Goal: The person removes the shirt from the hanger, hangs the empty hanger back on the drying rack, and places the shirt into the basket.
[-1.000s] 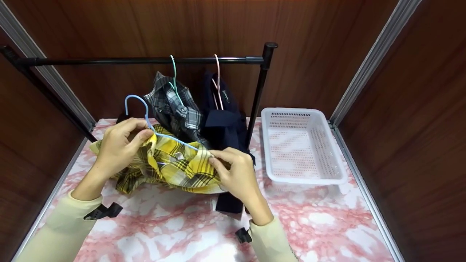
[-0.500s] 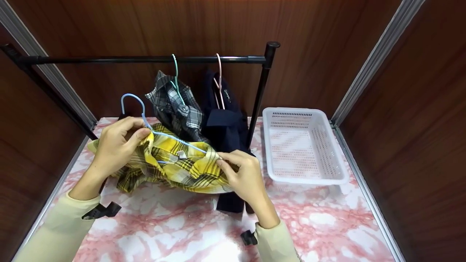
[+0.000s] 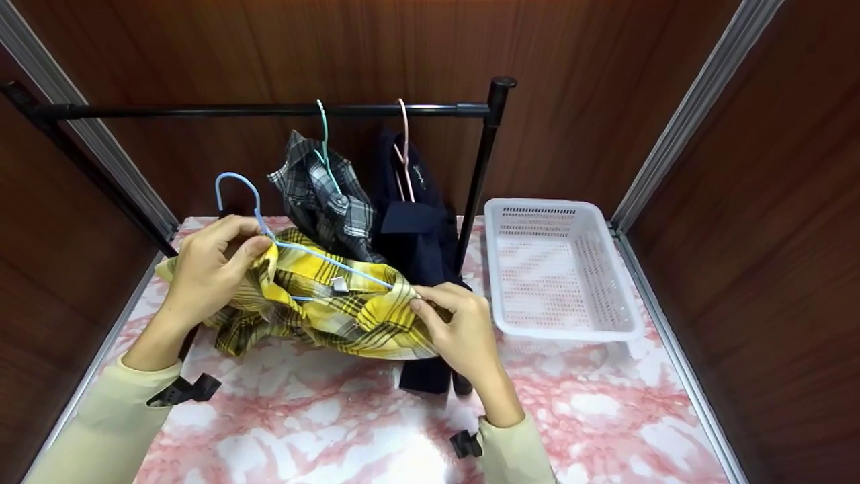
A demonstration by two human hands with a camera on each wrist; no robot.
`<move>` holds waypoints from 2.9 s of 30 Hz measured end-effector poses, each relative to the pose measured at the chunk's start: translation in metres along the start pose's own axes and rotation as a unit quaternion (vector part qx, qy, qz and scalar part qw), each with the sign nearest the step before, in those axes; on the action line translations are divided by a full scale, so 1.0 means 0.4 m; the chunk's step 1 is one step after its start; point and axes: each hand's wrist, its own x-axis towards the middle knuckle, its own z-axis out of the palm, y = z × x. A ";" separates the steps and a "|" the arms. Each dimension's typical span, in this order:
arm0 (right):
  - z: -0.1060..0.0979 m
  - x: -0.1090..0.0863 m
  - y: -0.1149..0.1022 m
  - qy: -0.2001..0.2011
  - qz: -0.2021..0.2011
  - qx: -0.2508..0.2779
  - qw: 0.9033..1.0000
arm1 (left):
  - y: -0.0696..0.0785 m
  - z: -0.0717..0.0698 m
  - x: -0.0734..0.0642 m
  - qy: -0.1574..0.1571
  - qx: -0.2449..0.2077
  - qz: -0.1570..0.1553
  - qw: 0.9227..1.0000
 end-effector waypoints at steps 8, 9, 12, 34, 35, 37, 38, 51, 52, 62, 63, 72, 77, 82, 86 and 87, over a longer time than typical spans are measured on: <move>-0.001 -0.010 0.007 0.015 0.013 0.015 1.000 | -0.002 -0.003 0.001 0.006 -0.009 0.002 1.000; -0.001 -0.011 0.008 0.017 0.015 0.015 1.000 | -0.003 -0.004 0.001 0.007 -0.009 0.003 1.000; 0.000 -0.016 0.010 0.024 0.023 0.017 0.999 | -0.007 -0.004 0.001 0.010 -0.011 0.005 1.000; 0.000 -0.037 0.023 0.035 0.059 0.029 0.997 | -0.007 -0.016 0.000 0.021 -0.019 -0.004 1.000; 0.001 -0.038 0.023 0.036 0.063 0.033 0.997 | -0.008 -0.017 0.000 0.023 -0.018 -0.003 1.000; 0.002 -0.040 0.024 0.037 0.070 0.043 0.996 | -0.007 -0.018 0.000 0.024 -0.016 -0.002 1.000; 0.002 -0.042 0.025 0.039 0.076 0.049 0.995 | -0.008 -0.018 0.000 0.024 -0.015 -0.001 1.000; 0.005 -0.061 0.047 0.042 0.116 0.076 0.990 | -0.023 -0.030 0.000 0.040 -0.042 -0.017 0.998; 0.006 -0.062 0.046 0.042 0.115 0.077 0.989 | -0.024 -0.030 0.000 0.038 -0.039 -0.015 0.998; 0.031 -0.079 0.035 0.014 0.085 0.060 0.994 | -0.028 -0.027 0.002 0.056 -0.048 -0.020 0.997; 0.034 -0.083 0.034 0.010 0.087 0.058 0.995 | -0.028 -0.027 0.003 0.056 -0.050 -0.019 0.997; 0.076 -0.114 0.021 -0.037 0.085 0.066 0.993 | -0.024 -0.027 0.006 0.049 -0.055 -0.023 0.997; 0.099 -0.141 0.000 -0.094 0.065 0.105 0.988 | -0.021 -0.029 0.004 0.045 -0.052 -0.024 0.997; 0.110 -0.151 -0.004 -0.115 0.080 0.120 0.983 | -0.020 -0.030 0.002 0.034 -0.050 -0.020 0.998; 0.113 -0.152 0.017 -0.123 0.123 0.100 0.980 | -0.020 -0.029 -0.005 0.024 -0.051 -0.018 0.998; 0.112 -0.153 0.023 -0.136 0.128 0.094 0.978 | -0.020 -0.029 -0.006 0.021 -0.051 -0.019 0.998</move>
